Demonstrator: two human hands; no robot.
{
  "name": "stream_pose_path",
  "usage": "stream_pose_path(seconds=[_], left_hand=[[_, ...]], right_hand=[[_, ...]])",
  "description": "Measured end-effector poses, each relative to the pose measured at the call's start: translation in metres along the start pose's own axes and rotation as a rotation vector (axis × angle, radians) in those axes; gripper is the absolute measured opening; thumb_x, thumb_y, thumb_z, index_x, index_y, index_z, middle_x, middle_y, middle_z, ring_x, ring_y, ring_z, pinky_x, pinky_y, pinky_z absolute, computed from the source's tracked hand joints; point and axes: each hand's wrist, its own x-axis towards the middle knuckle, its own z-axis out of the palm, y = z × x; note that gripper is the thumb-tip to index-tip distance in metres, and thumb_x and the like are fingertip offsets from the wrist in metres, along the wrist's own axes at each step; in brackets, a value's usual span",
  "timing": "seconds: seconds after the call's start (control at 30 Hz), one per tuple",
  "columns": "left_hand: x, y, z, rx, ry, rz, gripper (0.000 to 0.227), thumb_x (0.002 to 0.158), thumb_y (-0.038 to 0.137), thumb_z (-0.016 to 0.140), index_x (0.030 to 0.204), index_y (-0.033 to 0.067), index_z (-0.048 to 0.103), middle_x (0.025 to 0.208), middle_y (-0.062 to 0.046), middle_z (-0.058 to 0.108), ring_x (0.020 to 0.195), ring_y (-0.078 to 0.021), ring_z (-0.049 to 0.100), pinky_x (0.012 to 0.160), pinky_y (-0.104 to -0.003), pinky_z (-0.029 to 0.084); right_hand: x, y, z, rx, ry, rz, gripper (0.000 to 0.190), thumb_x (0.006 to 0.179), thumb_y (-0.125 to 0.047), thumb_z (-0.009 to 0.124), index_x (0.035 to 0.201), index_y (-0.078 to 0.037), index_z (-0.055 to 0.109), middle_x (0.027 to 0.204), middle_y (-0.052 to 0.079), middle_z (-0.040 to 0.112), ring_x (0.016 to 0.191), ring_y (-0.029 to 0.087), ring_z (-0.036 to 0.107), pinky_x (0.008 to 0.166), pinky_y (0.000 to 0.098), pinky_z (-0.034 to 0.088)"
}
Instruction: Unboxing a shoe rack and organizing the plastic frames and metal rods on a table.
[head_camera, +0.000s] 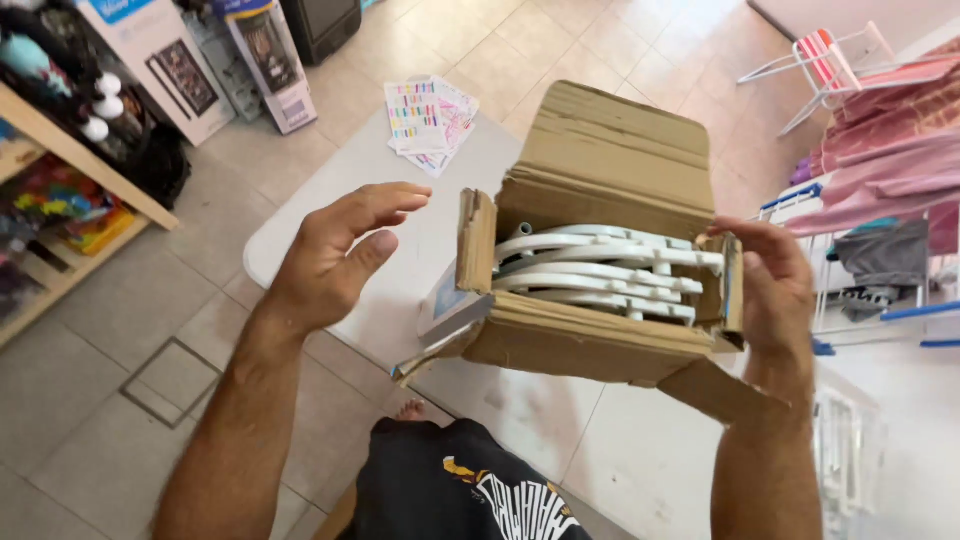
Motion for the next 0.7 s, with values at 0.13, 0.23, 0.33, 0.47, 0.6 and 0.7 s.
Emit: stream_pose_path(seconds=[0.13, 0.23, 0.33, 0.47, 0.6, 0.7], left_hand=[[0.008, -0.057, 0.025, -0.001, -0.079, -0.141, 0.082, 0.082, 0.040, 0.075, 0.150, 0.0046, 0.046, 0.154, -0.024, 0.044, 0.142, -0.0415, 0.042, 0.117, -0.055, 0.037], [0.021, -0.063, 0.040, -0.022, -0.160, -0.061, 0.122, 0.069, 0.069, 0.078, 0.162, 0.0090, 0.026, 0.168, -0.024, 0.020, 0.153, -0.0457, 0.020, 0.123, -0.059, 0.023], [0.019, -0.058, 0.056, -0.072, -0.196, 0.000, 0.126, 0.065, 0.070, 0.076, 0.165, 0.0151, 0.023, 0.172, -0.020, 0.006, 0.156, -0.0419, 0.009, 0.125, -0.056, 0.013], [0.019, -0.049, 0.059, -0.001, -0.209, -0.051, 0.125, 0.062, 0.055, 0.091, 0.163, 0.0137, 0.028, 0.168, -0.029, 0.006, 0.154, -0.0489, 0.011, 0.126, -0.057, 0.010], [0.018, -0.016, 0.062, 0.100, -0.220, -0.110, 0.117, 0.073, 0.049, 0.088, 0.164, 0.0134, 0.025, 0.169, -0.028, 0.002, 0.156, -0.0441, 0.005, 0.126, -0.053, 0.008], [0.011, -0.006, 0.071, 0.118, -0.131, -0.183, 0.124, 0.065, 0.042, 0.094, 0.164, 0.0177, 0.025, 0.171, -0.019, -0.002, 0.159, -0.0366, 0.008, 0.128, -0.047, 0.008]], right_hand=[[-0.025, 0.037, 0.022, 0.096, -0.040, 0.069, 0.054, 0.080, -0.009, 0.075, 0.132, -0.007, 0.060, 0.130, 0.014, 0.065, 0.117, 0.021, 0.059, 0.096, 0.0376, 0.053], [-0.032, 0.056, 0.028, 0.085, -0.126, -0.107, 0.091, 0.070, -0.037, 0.077, 0.149, -0.004, 0.046, 0.148, 0.016, 0.048, 0.132, 0.022, 0.044, 0.106, 0.0419, 0.044], [-0.045, 0.024, 0.034, -0.071, -0.190, -0.255, 0.091, 0.082, -0.032, 0.064, 0.160, 0.000, 0.031, 0.163, 0.021, 0.032, 0.148, 0.034, 0.030, 0.119, 0.0487, 0.030], [-0.049, 0.022, 0.039, -0.153, -0.188, -0.292, 0.102, 0.075, -0.017, 0.074, 0.160, 0.005, 0.023, 0.164, 0.029, 0.024, 0.151, 0.046, 0.022, 0.123, 0.0558, 0.019], [-0.054, 0.024, 0.026, -0.033, -0.194, -0.329, 0.148, 0.047, -0.041, 0.102, 0.161, 0.005, 0.018, 0.168, 0.025, 0.014, 0.156, 0.042, 0.013, 0.126, 0.0536, 0.012], [-0.068, 0.000, 0.031, 0.077, -0.177, -0.361, 0.154, 0.046, -0.055, 0.097, 0.162, 0.001, 0.012, 0.168, 0.031, 0.009, 0.153, 0.049, 0.017, 0.122, 0.0629, 0.016]])
